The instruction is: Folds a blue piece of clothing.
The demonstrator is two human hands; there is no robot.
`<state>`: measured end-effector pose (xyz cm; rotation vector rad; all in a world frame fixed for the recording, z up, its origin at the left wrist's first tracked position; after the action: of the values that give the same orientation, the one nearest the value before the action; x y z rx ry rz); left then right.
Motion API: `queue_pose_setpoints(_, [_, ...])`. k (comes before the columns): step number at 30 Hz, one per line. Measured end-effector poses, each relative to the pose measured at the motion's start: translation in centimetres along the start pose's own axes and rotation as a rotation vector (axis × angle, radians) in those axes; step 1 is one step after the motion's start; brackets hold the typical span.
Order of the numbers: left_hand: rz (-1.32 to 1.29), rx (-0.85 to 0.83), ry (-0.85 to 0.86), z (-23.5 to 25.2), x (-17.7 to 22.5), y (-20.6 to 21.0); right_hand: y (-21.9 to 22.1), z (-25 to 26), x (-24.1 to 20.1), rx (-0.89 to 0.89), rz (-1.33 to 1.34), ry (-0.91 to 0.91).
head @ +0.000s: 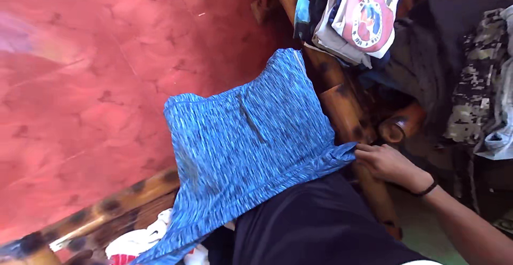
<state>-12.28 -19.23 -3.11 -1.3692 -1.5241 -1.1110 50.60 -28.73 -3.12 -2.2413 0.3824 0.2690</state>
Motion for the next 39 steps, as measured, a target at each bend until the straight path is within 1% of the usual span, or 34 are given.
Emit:
queue_pose_setpoints(2, [0.078, 0.123, 0.038, 1.1, 1.5, 2.8, -0.7, 0.4, 0.5, 0.085, -0.015, 0.061])
queue_pose_setpoints(4, [0.159, 0.257, 0.005, 2.8, 3.0, 6.2, -2.0, 1.0, 0.9, 0.198, -0.011, 0.092])
queue_pose_setpoints(7, [0.270, 0.406, -0.062, 6.1, 2.2, 6.3, -4.9, 2.4, 0.6, 0.311, 0.006, 0.124])
queue_pose_setpoints(9, [0.406, 0.357, -0.085, 8.8, 0.7, 5.0, -6.5, 3.6, 0.4, 0.341, 0.021, 0.141])
queue_pose_setpoints(10, [0.432, 0.339, -0.086, 10.2, 0.3, 4.9, -7.2, 4.4, 0.5, 0.351, 0.029, 0.147])
queue_pose_setpoints(14, [0.421, 0.323, -0.117, 14.4, 0.1, 5.3, -8.7, 7.0, 0.9, 0.374, 0.055, 0.162])
queue_pose_setpoints(18, [0.417, 0.346, -0.146, 16.6, 0.9, 5.6, -9.7, 8.7, 0.5, 0.412, 0.083, 0.189])
queue_pose_setpoints(19, [0.409, 0.354, -0.147, 17.1, 0.9, 5.5, -9.9, 8.9, 0.3, 0.445, 0.095, 0.195])
queue_pose_setpoints(21, [0.408, 0.374, -0.142, 18.0, 0.7, 5.8, -10.3, 9.4, -0.3, 0.571, 0.146, 0.178])
queue_pose_setpoints(23, [0.473, 0.431, -0.167, 18.4, 0.1, 6.7, -9.7, 10.0, -0.9, 0.677, 0.236, 0.168])
queue_pose_setpoints(25, [0.606, 0.474, -0.257, 17.7, -0.4, 8.3, -8.5, 11.1, -1.3, 0.679, 0.348, 0.183])
queue_pose_setpoints(26, [0.631, 0.463, -0.286, 17.2, -0.6, 9.2, -7.8, 11.9, -1.2, 0.669, 0.392, 0.194])
queue_pose_setpoints(28, [0.610, 0.393, -0.279, 15.7, -1.8, 10.8, -6.3, 12.9, -0.9, 0.745, 0.443, 0.216])
queue_pose_setpoints(30, [0.581, 0.303, -0.269, 14.1, -3.4, 12.0, -4.6, 12.9, -0.8, 0.791, 0.547, 0.298])
queue_pose_setpoints(32, [0.571, 0.265, -0.276, 13.1, -4.8, 12.8, -2.8, 12.5, -0.8, 0.768, 0.677, 0.418])
queue_pose_setpoints(35, [0.603, 0.250, -0.275, 13.2, -5.3, 13.0, -1.5, 12.5, -1.4, 0.679, 0.811, 0.547])
queue_pose_setpoints(37, [0.692, 0.251, -0.200, 14.0, -5.4, 12.7, -1.6, 13.0, -2.2, 0.589, 0.818, 0.581])
queue_pose_setpoints(39, [0.782, 0.247, -0.122, 14.9, -5.4, 12.7, -1.8, 13.9, -2.2, 0.535, 0.744, 0.562])
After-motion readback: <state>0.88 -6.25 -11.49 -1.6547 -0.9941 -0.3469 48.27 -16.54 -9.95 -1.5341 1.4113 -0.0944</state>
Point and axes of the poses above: each hand's wrist, its own z-axis towards the middle knuckle, its own y-axis out of the palm, x = y × z, the point moved 6 cm from there along z, towards the middle knuckle, and after that the axes turned 1 degree about z, right-handed, at the moved point
